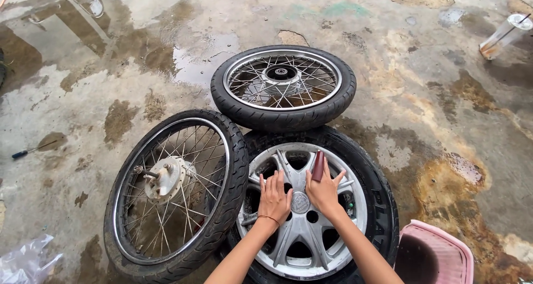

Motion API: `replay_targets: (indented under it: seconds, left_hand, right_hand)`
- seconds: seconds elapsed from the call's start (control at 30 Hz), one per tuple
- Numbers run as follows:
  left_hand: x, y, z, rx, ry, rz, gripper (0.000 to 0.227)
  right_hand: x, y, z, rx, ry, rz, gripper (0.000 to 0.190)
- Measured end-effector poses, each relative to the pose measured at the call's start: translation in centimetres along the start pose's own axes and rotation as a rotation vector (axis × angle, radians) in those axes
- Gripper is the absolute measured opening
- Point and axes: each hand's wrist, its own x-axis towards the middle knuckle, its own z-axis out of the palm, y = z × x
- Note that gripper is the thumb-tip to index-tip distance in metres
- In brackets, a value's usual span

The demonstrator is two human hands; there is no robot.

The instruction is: The person is cleaning the spokes of a car wheel rim using a small sponge and water from a bucket.

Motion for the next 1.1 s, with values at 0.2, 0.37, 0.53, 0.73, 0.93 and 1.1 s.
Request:
replay_targets:
  seconds: [0.2, 0.37, 0.53, 0.73, 0.93, 1.1]
  left_hand:
    - [0.2, 0.1, -0.5, -0.006, -0.012, 0.000, 0.064]
    - [-0.1, 0.1, -0.1, 0.004, -0.022, 0.006, 0.064]
    - [-0.1, 0.0, -0.3, -0.008, -0.015, 0.016, 0.065]
    - [0.0, 0.2, -0.9, -0.084, -0.102, -0.032, 0.066]
    - [0.1, 0.0, -0.8, -0.033, -0.003, 0.020, 0.064]
    - [0.0, 0.2, -0.7, -0.031, -0.002, 0.019, 0.063]
  right_hand:
    - [-3.4, 0.4, 1.2, -0.065, 0.076, -0.133, 0.060]
    - [-3.5, -1.0, -0.1, -0.092, 0.077, -0.137, 0.067]
    - [0.8, 1.0, 0.8, -0.026, -0.005, -0.008, 0.070]
    - [-2.1, -1.5, -2.3, 0.087, -0.129, -0.068, 0.036]
    - [-1.4, 1.3, 2.6, -0.117, 0.138, -0.160, 0.059]
    - [-0.5, 0.5, 0.5, -0.078, 0.166, -0.164, 0.057]
